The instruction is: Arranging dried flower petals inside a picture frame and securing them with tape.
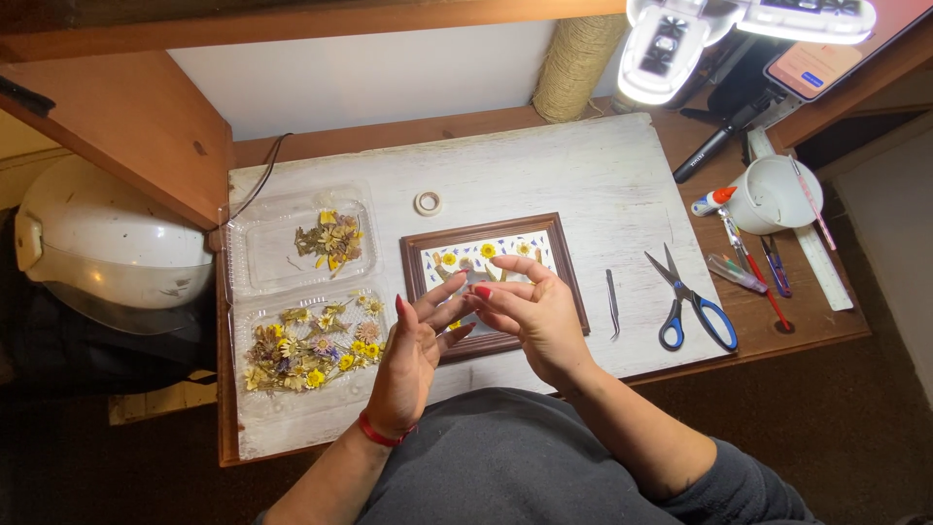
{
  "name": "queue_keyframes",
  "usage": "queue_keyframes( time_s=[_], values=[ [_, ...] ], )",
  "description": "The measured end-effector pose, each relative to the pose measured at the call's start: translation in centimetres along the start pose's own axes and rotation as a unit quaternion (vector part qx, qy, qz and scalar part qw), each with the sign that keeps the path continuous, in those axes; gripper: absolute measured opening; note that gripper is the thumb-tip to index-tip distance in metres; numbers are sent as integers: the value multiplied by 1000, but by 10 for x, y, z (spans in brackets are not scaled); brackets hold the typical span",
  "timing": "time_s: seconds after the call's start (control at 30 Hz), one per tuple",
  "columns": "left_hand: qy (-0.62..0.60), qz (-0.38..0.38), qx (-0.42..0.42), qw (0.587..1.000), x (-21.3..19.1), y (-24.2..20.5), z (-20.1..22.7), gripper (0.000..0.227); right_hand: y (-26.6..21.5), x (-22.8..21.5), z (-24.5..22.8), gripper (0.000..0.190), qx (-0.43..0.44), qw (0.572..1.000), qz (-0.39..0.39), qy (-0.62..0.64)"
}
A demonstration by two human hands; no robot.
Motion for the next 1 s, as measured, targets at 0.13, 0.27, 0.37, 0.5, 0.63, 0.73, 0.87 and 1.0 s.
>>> queue_keyframes(
  time_s=[0.13,0.27,0.37,0.5,0.63,0.73,0.87,1.0],
  values=[
    [10,-13,4,1000,4,1,0,91,-1,4,-3,54,-10,1000,-10,-10],
    [22,-17,5,1000,1,1,-6,93,0,4,-2,53,-15,999,-9,-30],
    [34,-18,9,999,1,1,-5,94,1,2,-1,52,-16,1000,-8,-19],
    [26,-15,-2,1000,4,1,-3,95,-1,3,-4,52,-18,1000,-9,-18],
    [34,-8,-11,999,2,2,-8,96,1,2,-3,48,-25,999,-9,-25],
    [47,-7,-14,999,1,2,-9,96,2,-1,0,45,-25,1000,-5,-11],
    [42,-10,-7,999,-1,4,-10,95,5,-7,1,44,-19,1000,5,-16],
    [49,7,-12,999,-8,8,-12,91,27,-49,-4,34,-39,996,36,-77]
  ],
)
Point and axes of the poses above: each hand's wrist, its own y-axis towards the middle knuckle, its own x-axis out of the palm, z = x × y, the point moved 8 cm from there along y, towards the middle knuckle, and after that the axes turned 7 degrees about z, right-handed, at the moved point
